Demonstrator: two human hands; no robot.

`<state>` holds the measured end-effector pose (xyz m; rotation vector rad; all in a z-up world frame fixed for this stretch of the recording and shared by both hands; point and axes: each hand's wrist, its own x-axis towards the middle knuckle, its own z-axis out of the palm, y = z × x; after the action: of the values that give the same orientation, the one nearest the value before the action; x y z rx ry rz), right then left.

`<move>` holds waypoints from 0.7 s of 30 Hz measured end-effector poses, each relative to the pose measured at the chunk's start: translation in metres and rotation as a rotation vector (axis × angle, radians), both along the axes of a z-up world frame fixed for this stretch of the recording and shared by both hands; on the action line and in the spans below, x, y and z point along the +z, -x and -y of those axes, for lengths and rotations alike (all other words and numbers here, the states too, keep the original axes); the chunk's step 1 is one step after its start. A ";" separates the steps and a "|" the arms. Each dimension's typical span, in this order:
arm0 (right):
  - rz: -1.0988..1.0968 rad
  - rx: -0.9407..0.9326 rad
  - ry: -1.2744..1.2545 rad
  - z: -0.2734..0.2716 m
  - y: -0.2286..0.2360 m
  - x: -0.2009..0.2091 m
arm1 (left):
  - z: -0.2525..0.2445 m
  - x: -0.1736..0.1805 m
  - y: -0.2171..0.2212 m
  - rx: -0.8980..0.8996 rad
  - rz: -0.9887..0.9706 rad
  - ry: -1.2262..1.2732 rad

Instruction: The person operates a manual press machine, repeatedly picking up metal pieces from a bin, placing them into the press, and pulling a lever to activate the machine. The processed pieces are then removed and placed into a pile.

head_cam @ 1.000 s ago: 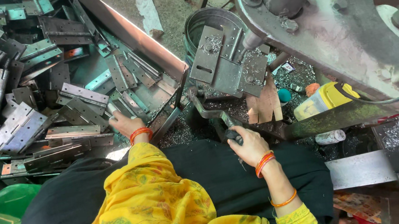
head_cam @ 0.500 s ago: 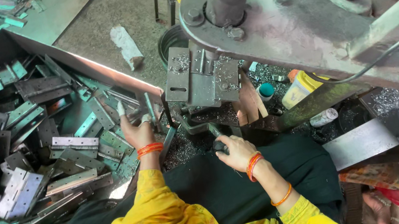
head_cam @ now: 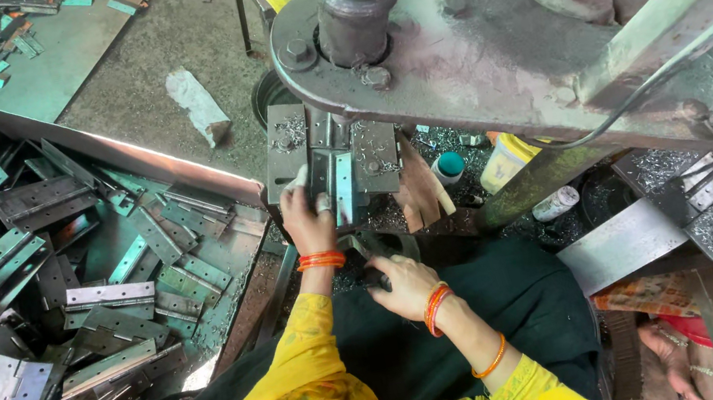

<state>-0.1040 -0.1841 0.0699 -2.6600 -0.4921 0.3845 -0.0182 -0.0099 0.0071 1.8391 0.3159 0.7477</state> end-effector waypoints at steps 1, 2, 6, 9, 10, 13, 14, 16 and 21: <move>0.013 0.007 -0.007 0.000 -0.001 0.000 | -0.001 0.002 0.006 -0.068 -0.005 -0.007; -0.004 0.004 0.000 0.001 0.000 -0.001 | -0.002 0.004 0.015 -0.055 -0.032 -0.240; -0.027 0.023 0.021 0.000 -0.002 0.000 | -0.007 0.014 0.038 -0.073 -0.138 -0.770; -0.047 0.044 0.046 -0.001 -0.004 0.004 | -0.007 0.016 0.040 -0.196 -0.298 -0.868; -0.058 0.050 0.057 -0.002 -0.005 0.005 | -0.008 0.015 0.036 -0.247 -0.364 -0.899; -0.073 0.058 0.106 -0.005 -0.005 0.006 | -0.011 0.012 0.017 -0.281 -0.372 -0.873; -0.070 0.055 0.111 -0.005 -0.005 0.006 | -0.013 0.011 0.010 -0.289 -0.366 -0.879; -0.064 0.050 0.120 -0.005 -0.009 0.002 | -0.017 0.010 -0.003 -0.305 -0.352 -0.893; -0.054 0.021 0.148 0.007 0.003 -0.032 | -0.019 0.001 -0.016 -0.344 -0.413 -0.900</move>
<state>-0.1069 -0.1913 0.0375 -2.7801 -0.4926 0.5161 -0.0024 0.0096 0.0080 2.8112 -0.1178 0.2529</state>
